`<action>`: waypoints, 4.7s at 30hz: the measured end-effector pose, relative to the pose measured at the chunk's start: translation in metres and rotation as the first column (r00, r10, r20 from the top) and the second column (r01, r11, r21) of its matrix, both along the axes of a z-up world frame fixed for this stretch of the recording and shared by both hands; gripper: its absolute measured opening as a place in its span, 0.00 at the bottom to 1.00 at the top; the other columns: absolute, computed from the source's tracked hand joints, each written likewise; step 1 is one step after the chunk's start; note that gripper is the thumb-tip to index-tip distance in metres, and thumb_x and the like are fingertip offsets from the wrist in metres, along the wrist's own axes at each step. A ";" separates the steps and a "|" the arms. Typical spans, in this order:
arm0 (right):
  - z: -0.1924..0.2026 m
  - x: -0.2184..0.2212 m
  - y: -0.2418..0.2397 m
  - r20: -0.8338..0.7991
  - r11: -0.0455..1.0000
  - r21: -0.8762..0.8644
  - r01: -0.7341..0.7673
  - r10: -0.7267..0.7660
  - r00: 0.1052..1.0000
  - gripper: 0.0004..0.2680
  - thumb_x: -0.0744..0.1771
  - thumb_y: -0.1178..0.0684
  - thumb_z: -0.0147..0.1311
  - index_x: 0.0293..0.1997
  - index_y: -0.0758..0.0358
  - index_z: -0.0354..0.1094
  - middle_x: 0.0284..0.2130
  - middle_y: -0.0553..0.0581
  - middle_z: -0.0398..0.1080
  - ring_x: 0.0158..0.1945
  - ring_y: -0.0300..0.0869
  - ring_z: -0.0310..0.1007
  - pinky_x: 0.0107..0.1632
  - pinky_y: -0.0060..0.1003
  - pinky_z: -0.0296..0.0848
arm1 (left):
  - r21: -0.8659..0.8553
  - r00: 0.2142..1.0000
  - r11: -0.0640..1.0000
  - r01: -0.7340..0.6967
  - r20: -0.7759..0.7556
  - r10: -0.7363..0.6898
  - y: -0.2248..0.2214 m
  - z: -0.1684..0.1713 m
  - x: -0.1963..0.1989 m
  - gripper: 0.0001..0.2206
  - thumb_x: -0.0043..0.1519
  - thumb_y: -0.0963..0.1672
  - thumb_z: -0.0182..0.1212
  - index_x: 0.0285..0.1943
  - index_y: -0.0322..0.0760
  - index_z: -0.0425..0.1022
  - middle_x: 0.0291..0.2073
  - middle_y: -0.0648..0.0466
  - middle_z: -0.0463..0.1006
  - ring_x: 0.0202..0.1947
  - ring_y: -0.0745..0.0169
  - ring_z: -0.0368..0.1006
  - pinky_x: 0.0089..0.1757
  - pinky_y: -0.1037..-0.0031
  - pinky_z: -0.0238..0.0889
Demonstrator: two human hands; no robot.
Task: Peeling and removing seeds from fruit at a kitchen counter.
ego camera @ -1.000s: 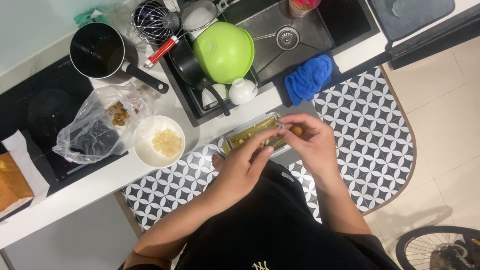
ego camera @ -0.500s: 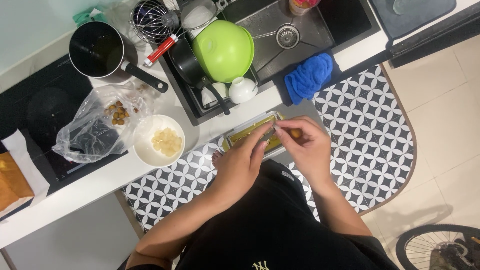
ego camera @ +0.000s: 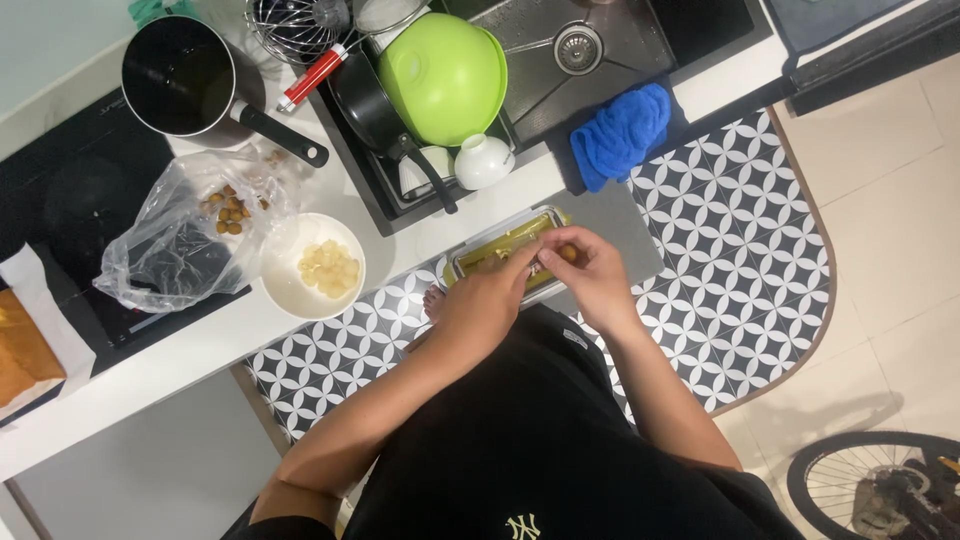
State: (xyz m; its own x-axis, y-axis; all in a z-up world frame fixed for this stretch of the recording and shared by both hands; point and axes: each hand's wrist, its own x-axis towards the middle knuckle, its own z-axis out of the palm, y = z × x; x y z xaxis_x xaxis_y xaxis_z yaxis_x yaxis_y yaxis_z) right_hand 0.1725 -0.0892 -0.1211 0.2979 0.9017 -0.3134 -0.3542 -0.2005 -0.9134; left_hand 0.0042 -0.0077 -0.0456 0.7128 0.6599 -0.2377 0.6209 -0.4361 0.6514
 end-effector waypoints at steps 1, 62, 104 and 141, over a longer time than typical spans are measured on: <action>-0.006 0.001 0.000 -0.002 1.000 0.000 0.003 -0.003 1.000 0.09 0.68 0.62 0.58 0.53 0.72 0.70 0.40 0.56 0.74 0.43 0.38 0.74 0.49 0.31 0.75 | 0.000 1.000 1.000 0.003 -0.002 -0.003 0.001 -0.009 -0.002 0.19 0.68 0.45 0.52 0.70 0.49 0.65 0.40 0.38 0.80 0.32 0.36 0.78 0.34 0.53 0.70; 0.086 -0.012 -0.004 0.037 0.955 0.289 0.064 -0.078 0.996 0.12 0.66 0.68 0.60 0.55 0.72 0.70 0.49 0.62 0.73 0.50 0.41 0.75 0.52 0.34 0.77 | -0.457 0.764 0.886 0.082 0.599 0.238 0.009 0.069 -0.032 0.20 0.70 0.40 0.57 0.72 0.37 0.69 0.55 0.50 0.79 0.50 0.71 0.73 0.50 0.79 0.66; 0.000 -0.020 -0.013 -0.148 0.980 0.153 0.126 -0.103 0.984 0.07 0.69 0.65 0.55 0.52 0.73 0.68 0.42 0.63 0.76 0.45 0.44 0.79 0.52 0.40 0.81 | -0.499 0.907 0.844 -0.196 0.234 0.349 0.001 -0.021 -0.021 0.17 0.69 0.46 0.53 0.68 0.48 0.74 0.44 0.50 0.85 0.40 0.72 0.76 0.45 0.78 0.68; -0.026 -0.028 -0.014 -0.317 0.941 0.315 0.123 -0.018 0.948 0.08 0.70 0.67 0.56 0.52 0.68 0.66 0.49 0.57 0.69 0.53 0.42 0.72 0.57 0.38 0.76 | -0.821 0.737 0.569 -0.053 0.353 0.577 -0.003 -0.078 -0.027 0.17 0.73 0.45 0.56 0.69 0.40 0.74 0.34 0.65 0.71 0.30 0.82 0.61 0.32 0.84 0.53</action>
State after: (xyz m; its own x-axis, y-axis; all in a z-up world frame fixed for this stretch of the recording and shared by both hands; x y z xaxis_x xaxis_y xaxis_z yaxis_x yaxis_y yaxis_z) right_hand 0.1444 -0.1028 -0.1469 0.3019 0.9490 -0.0907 -0.6280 0.1264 -0.7679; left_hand -0.0228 -0.0107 -0.1241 0.6507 0.6472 -0.3971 0.0416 0.4919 0.8697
